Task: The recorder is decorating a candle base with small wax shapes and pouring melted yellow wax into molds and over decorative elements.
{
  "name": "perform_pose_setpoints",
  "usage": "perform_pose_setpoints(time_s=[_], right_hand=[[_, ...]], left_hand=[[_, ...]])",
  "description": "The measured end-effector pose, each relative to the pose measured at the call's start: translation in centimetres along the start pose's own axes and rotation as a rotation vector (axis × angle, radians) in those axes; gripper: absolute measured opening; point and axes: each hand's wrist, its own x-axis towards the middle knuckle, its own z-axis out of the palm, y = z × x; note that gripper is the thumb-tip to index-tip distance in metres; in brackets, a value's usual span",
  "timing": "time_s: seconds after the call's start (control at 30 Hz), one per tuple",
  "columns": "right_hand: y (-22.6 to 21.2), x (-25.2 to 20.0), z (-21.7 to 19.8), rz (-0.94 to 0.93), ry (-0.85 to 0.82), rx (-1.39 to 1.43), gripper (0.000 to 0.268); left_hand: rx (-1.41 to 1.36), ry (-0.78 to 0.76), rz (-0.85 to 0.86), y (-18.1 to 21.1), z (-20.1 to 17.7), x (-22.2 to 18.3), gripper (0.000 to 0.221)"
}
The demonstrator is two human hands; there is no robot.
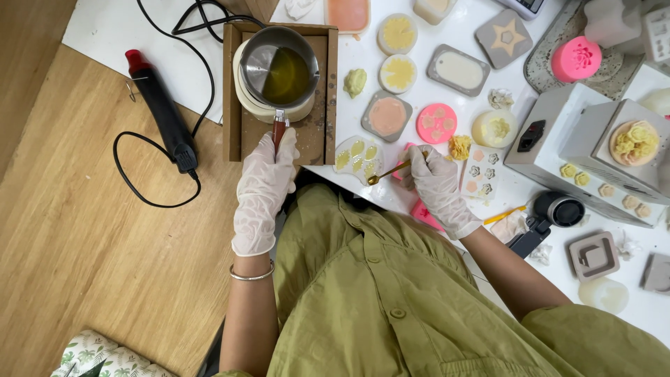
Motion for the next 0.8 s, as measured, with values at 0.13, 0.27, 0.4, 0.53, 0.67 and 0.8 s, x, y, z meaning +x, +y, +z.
perform_pose_setpoints(time_s=[0.13, 0.27, 0.4, 0.53, 0.67, 0.8], right_hand=[[-0.4, -0.7, 0.9, 0.005, 0.046, -0.019, 0.031], [0.2, -1.0, 1.9, -0.017, 0.085, -0.084, 0.031], [0.2, -1.1, 2.4, -0.088, 0.069, -0.146, 0.028], [0.4, -1.2, 2.7, -0.097, 0.067, -0.217, 0.029], [0.5, -1.6, 3.1, -0.121, 0.078, -0.191, 0.028], [-1.3, -1.8, 2.3, -0.086, 0.092, -0.031, 0.027]], left_hand=[[-0.037, -0.004, 0.012, 0.5, 0.0, -0.5, 0.033], [-0.036, -0.007, -0.001, 0.3, -0.1, -0.4, 0.033], [-0.066, -0.022, 0.003, 0.0, -0.1, -0.2, 0.033], [-0.080, -0.022, 0.004, 0.5, -0.1, -0.4, 0.032], [-0.060, -0.025, 0.003, 0.2, -0.2, -0.4, 0.034], [-0.072, -0.016, 0.003, 0.2, -0.1, -0.5, 0.034]])
